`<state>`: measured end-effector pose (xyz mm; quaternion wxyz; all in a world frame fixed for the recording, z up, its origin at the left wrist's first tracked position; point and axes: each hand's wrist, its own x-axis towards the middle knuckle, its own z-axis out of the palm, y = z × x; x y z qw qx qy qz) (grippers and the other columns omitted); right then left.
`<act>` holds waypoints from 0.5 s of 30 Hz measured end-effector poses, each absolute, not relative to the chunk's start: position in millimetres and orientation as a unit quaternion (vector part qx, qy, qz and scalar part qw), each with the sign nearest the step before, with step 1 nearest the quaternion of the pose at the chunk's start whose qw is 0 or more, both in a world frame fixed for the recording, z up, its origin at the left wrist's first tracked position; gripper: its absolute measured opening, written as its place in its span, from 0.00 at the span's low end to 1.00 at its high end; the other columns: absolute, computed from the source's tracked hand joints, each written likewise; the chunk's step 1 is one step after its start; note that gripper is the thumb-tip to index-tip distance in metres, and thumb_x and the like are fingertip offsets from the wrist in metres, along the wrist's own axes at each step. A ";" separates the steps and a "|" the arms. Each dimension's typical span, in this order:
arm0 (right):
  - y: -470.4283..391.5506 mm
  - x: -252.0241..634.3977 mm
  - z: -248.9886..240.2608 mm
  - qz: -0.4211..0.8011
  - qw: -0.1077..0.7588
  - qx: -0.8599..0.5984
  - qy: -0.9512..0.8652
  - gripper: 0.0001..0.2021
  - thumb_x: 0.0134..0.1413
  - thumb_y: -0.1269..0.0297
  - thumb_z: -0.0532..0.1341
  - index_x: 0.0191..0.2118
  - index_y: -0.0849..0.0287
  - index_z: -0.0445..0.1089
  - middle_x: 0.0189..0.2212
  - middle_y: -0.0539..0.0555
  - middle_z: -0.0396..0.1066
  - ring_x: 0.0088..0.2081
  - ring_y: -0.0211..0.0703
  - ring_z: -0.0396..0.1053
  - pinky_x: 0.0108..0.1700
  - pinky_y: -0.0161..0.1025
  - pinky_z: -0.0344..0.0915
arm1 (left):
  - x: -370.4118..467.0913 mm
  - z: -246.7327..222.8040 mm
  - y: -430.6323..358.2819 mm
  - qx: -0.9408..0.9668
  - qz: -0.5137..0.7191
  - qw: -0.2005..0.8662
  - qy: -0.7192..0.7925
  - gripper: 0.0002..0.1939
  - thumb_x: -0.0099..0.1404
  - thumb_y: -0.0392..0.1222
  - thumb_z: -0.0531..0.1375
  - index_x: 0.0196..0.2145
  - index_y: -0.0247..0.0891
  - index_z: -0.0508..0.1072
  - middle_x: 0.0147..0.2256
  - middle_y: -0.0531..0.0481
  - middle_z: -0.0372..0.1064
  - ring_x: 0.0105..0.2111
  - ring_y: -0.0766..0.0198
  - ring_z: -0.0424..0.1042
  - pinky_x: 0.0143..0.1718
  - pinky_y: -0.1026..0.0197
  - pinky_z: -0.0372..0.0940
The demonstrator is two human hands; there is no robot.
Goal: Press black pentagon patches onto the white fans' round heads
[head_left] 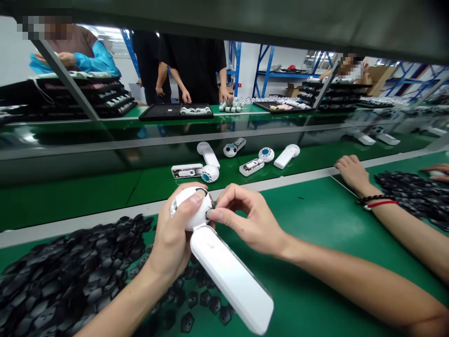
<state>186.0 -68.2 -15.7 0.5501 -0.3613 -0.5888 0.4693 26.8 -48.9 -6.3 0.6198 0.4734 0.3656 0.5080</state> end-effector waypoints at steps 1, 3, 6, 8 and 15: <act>-68.9 185.2 -16.1 0.458 0.554 -0.363 -0.592 0.18 0.57 0.50 0.75 0.31 0.56 0.73 0.28 0.49 0.76 0.32 0.41 0.73 0.36 0.39 0.68 | 26.4 -8.3 -49.6 0.477 0.511 0.612 0.371 0.22 0.59 0.57 0.70 0.41 0.39 0.73 0.30 0.52 0.70 0.21 0.65 0.67 0.20 0.63 0.65; -70.7 184.0 -16.2 0.434 0.560 -0.372 -0.600 0.18 0.56 0.50 0.75 0.31 0.56 0.73 0.28 0.49 0.77 0.31 0.40 0.72 0.34 0.38 0.67 | 25.3 -12.7 -49.7 0.486 0.514 0.595 0.381 0.22 0.59 0.58 0.70 0.42 0.39 0.73 0.29 0.52 0.69 0.22 0.65 0.66 0.21 0.63 0.64; -73.6 182.8 -15.6 0.424 0.559 -0.388 -0.597 0.18 0.55 0.50 0.76 0.29 0.56 0.73 0.27 0.49 0.76 0.30 0.39 0.71 0.34 0.38 0.67 | 22.5 -17.8 -48.6 0.507 0.509 0.576 0.390 0.23 0.60 0.59 0.70 0.42 0.40 0.73 0.29 0.53 0.68 0.23 0.65 0.66 0.22 0.63 0.63; -75.1 182.4 -14.5 0.440 0.556 -0.391 -0.587 0.19 0.53 0.50 0.77 0.27 0.57 0.73 0.26 0.49 0.76 0.29 0.39 0.70 0.34 0.38 0.67 | 19.9 -18.8 -48.3 0.529 0.501 0.563 0.390 0.22 0.61 0.59 0.70 0.42 0.40 0.74 0.30 0.53 0.68 0.24 0.65 0.65 0.22 0.63 0.62; -73.0 188.9 1.1 0.586 0.512 -0.378 -0.502 0.26 0.37 0.50 0.83 0.28 0.57 0.69 0.24 0.47 0.75 0.28 0.39 0.74 0.34 0.38 0.71 | 17.8 -6.3 -51.6 0.589 0.497 0.502 0.392 0.19 0.62 0.58 0.70 0.42 0.44 0.76 0.28 0.54 0.70 0.22 0.65 0.66 0.22 0.64 0.62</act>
